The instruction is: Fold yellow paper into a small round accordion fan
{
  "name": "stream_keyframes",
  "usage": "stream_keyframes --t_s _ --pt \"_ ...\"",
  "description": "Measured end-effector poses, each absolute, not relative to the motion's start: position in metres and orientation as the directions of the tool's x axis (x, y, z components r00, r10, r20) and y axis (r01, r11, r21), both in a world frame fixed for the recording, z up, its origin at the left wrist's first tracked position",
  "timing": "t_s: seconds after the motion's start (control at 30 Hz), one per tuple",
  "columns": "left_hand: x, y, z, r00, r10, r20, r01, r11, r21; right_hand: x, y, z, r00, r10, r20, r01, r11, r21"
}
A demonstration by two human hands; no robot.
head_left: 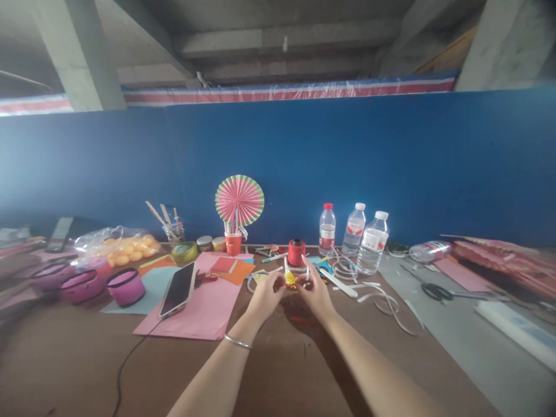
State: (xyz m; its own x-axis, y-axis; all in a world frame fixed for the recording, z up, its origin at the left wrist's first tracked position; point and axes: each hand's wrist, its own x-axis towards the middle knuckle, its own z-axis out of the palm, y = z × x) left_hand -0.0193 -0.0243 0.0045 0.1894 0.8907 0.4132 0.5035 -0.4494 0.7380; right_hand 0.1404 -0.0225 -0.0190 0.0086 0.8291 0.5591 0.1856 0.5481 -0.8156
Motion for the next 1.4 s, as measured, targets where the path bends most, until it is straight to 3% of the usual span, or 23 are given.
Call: stream_keyframes --t_s 0.27,0.5,0.63,0.8,1.0,1.27,1.4 --pt "-0.021 -0.016 -0.002 0.214 0.964 0.158 0.193 -0.201 0.96 0.139 -0.026 -0.017 -0.02 0.776 0.63 0.187 0.622 -0.76" --pt "-0.023 -0.024 0.001 0.334 0.943 0.008 0.117 -0.05 0.992 0.133 -0.027 -0.019 -0.093 0.765 0.637 0.118 0.644 -0.756" --pt "-0.022 -0.021 -0.001 0.264 0.963 0.047 0.154 -0.091 0.984 0.13 -0.029 -0.019 -0.055 0.78 0.623 0.068 0.626 -0.777" --pt "-0.019 -0.016 0.001 0.103 0.974 0.2 0.237 -0.219 0.946 0.121 -0.029 -0.021 0.087 0.84 0.535 0.047 0.533 -0.845" --pt "-0.017 -0.018 0.001 0.056 0.954 0.293 0.309 -0.296 0.904 0.112 -0.027 -0.027 0.11 0.807 0.581 0.024 0.582 -0.813" --pt "-0.017 -0.015 -0.002 0.076 0.948 0.309 0.274 -0.317 0.908 0.116 -0.021 -0.034 0.078 0.883 0.462 -0.112 0.468 -0.876" --pt "-0.016 -0.014 -0.003 0.118 0.96 0.254 0.187 -0.273 0.944 0.117 -0.019 -0.037 0.128 0.865 0.485 -0.095 0.498 -0.862"
